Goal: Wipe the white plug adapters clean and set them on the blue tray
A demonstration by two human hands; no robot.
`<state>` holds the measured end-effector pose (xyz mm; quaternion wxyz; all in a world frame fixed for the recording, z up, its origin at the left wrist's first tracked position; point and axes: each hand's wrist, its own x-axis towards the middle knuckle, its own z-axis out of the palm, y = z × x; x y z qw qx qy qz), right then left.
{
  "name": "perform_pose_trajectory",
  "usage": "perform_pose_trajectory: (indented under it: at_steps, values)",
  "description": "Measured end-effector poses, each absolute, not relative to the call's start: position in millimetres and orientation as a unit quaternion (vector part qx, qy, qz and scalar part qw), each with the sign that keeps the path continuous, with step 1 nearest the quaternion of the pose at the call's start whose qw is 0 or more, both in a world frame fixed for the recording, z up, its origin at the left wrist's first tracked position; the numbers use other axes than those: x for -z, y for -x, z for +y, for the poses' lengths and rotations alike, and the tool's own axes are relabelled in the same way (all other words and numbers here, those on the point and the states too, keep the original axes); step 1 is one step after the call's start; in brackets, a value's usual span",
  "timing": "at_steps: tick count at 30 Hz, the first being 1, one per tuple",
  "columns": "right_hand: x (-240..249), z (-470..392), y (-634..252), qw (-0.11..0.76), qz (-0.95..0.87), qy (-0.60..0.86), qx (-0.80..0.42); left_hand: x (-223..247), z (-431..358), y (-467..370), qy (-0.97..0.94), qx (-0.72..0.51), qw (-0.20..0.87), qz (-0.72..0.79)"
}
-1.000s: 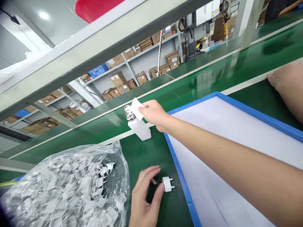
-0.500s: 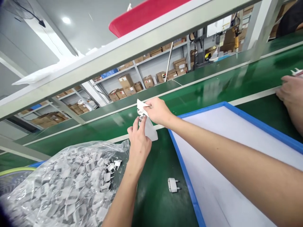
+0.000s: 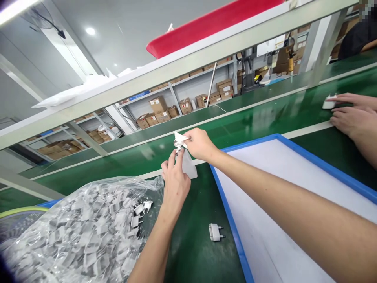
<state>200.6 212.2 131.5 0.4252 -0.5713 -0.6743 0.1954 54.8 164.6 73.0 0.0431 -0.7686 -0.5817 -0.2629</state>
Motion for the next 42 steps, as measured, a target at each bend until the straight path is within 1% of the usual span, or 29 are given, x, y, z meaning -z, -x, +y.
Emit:
perform_pose_trajectory:
  at_steps: [9, 15, 30, 37, 39, 42]
  values:
    - [-132, 212, -204, 0.416, -0.675, 0.573, -0.205, -79, 163, -53, 0.763, 0.269, 0.017, -0.588]
    - [-127, 215, -202, 0.424, -0.679, 0.563, -0.204, -77, 162, -52, 0.772, 0.244, 0.014, -0.587]
    - [-127, 218, -200, 0.418, -0.688, 0.560, -0.195, -73, 164, -46, 0.770, 0.294, -0.006, -0.566]
    - [-124, 218, -203, 0.409, -0.690, 0.567, -0.187, -78, 164, -46, 0.770, 0.271, -0.012, -0.577]
    - [-123, 217, -203, 0.406, -0.691, 0.570, -0.181, -78, 164, -45, 0.766, 0.287, -0.027, -0.575]
    - [-121, 216, -205, 0.395, -0.696, 0.576, -0.165, -77, 165, -46, 0.739, 0.362, -0.072, -0.564]
